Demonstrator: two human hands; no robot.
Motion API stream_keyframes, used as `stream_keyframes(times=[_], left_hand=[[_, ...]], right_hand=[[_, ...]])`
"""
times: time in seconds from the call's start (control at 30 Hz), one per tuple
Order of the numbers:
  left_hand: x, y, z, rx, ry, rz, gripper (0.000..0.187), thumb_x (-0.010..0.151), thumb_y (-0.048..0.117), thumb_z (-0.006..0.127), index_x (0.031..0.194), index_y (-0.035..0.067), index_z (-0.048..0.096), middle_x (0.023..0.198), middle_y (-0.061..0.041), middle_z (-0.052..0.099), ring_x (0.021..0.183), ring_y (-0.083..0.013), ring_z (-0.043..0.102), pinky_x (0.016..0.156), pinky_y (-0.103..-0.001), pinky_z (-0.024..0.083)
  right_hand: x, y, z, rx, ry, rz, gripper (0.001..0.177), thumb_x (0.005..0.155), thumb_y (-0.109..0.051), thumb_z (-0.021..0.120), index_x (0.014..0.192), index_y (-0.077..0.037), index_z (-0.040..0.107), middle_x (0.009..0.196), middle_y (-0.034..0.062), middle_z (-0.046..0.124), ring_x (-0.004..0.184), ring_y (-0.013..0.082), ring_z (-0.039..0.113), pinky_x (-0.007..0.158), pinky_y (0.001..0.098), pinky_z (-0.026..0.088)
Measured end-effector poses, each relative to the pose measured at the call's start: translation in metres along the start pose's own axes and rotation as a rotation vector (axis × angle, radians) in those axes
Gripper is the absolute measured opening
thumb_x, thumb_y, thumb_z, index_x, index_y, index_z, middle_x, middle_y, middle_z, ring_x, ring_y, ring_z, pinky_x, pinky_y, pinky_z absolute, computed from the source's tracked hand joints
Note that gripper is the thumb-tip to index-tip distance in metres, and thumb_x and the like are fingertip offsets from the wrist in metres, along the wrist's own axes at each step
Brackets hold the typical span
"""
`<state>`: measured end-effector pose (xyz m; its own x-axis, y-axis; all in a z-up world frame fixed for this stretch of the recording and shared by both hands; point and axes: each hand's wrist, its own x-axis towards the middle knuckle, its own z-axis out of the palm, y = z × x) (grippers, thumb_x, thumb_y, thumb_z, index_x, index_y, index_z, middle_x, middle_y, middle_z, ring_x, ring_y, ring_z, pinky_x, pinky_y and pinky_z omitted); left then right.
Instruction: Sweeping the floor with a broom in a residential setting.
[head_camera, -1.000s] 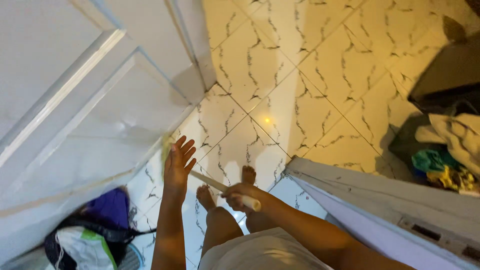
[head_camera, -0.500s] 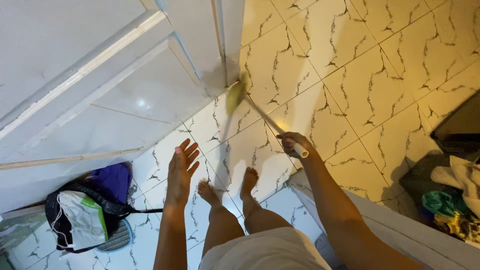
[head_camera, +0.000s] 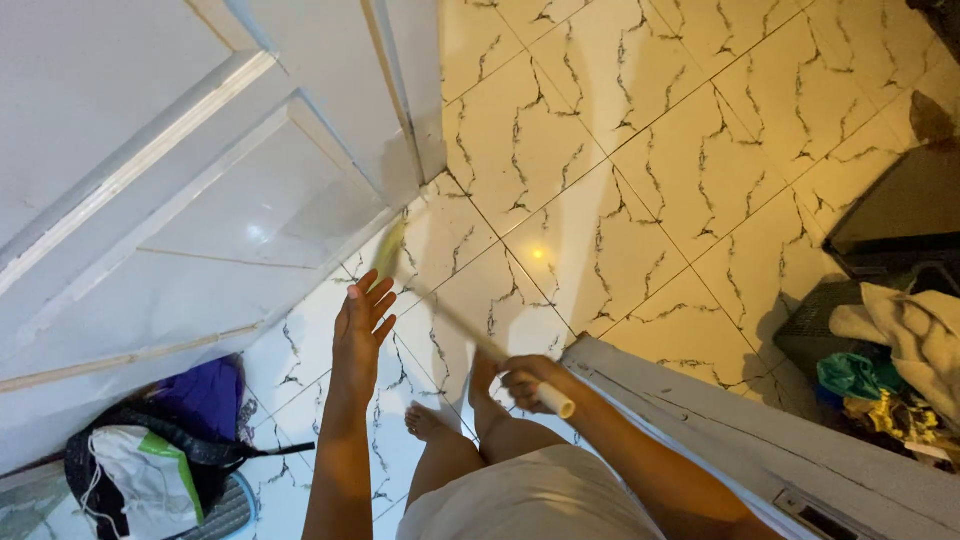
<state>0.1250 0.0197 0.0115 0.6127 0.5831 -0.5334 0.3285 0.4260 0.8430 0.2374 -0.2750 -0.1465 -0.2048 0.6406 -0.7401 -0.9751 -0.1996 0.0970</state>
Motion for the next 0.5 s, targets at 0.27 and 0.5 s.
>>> stream_keyframes(times=[0.27, 0.5], left_hand=[[-0.018, 0.028, 0.001, 0.052, -0.013, 0.064, 0.079, 0.1, 0.062, 0.029, 0.153, 0.005, 0.04, 0.152, -0.018, 0.052, 0.142, -0.033, 0.049, 0.115, -0.048, 0.04], [-0.025, 0.022, -0.001, 0.027, 0.03, 0.025, 0.077, 0.1, 0.061, 0.028, 0.153, 0.006, 0.04, 0.151, -0.018, 0.052, 0.142, -0.0326, 0.049, 0.115, -0.048, 0.04]], right_hand=[[0.015, -0.033, -0.009, -0.538, 0.255, 0.077, 0.016, 0.093, -0.012, 0.066, 0.102, 0.001, 0.064, 0.06, 0.0026, 0.057, 0.037, 0.0104, 0.048, 0.029, 0.0263, 0.038], [-0.016, -0.173, -0.047, -0.556, 0.561, -0.221, 0.017, 0.093, -0.009, 0.067, 0.105, 0.003, 0.068, 0.063, 0.0047, 0.057, 0.041, 0.0097, 0.046, 0.032, 0.0245, 0.038]])
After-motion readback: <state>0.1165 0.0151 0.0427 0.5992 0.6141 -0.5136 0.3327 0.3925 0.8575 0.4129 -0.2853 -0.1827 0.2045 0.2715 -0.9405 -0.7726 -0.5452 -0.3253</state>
